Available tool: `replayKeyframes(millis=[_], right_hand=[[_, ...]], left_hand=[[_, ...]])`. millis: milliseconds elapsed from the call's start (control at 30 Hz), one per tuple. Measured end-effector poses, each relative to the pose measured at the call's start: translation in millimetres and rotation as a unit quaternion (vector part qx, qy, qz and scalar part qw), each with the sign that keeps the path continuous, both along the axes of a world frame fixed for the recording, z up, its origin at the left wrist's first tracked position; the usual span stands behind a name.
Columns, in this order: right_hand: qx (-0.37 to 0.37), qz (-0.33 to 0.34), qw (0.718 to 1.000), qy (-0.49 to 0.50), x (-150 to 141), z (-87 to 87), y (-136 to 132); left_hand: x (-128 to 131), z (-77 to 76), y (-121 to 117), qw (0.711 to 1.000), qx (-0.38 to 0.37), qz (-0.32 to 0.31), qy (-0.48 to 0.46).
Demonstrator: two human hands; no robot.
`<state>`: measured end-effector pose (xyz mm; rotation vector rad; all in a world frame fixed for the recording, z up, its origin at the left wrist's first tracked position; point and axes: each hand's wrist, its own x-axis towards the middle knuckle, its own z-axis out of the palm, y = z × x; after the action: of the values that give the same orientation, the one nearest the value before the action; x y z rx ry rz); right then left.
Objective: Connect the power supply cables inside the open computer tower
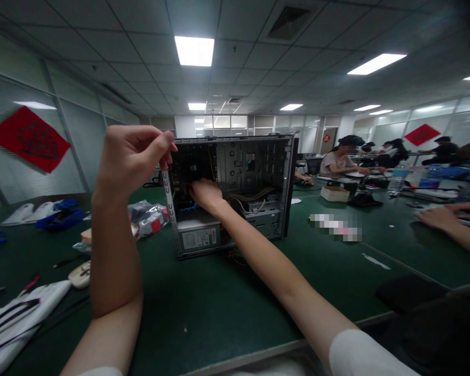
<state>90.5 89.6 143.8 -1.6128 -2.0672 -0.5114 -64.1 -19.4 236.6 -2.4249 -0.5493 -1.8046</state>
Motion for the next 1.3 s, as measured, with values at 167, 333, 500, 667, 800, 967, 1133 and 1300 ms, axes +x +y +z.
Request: replayKeyframes(millis=[167,333,500,667,800,967,1133,1300], right_hand=[[0.005,-0.001,1.0,0.003,4,-0.3,0],[0.009,-0.005,1.0,-0.001,5,-0.4,-2],[0.011,-0.012,1.0,0.0,5,-0.1,-1],[0.01,-0.019,1.0,0.0,5,1.2,1],[0.006,-0.017,1.0,-0.002,4,0.8,1],[-0.006,0.017,1.0,-0.01,12,1.9,-1],[-0.01,0.051,0.998,-0.025,24,4.9,-4],[0.002,0.03,0.999,-0.038,23,3.8,-4]], left_hand=[[-2,-0.1,0,1.0,-0.002,0.006,0.01],[-2,-0.1,1,1.0,-0.008,-0.003,0.013],[-4,0.5,1,0.999,-0.033,-0.015,0.027],[-8,0.8,3,0.999,-0.037,-0.016,0.026],[-8,0.1,6,0.998,-0.048,-0.022,0.029],[-3,-0.9,8,0.998,-0.043,-0.02,0.03],[2,-2.0,13,0.999,-0.022,-0.037,0.032],[3,-2.2,15,0.996,0.005,-0.078,0.041]])
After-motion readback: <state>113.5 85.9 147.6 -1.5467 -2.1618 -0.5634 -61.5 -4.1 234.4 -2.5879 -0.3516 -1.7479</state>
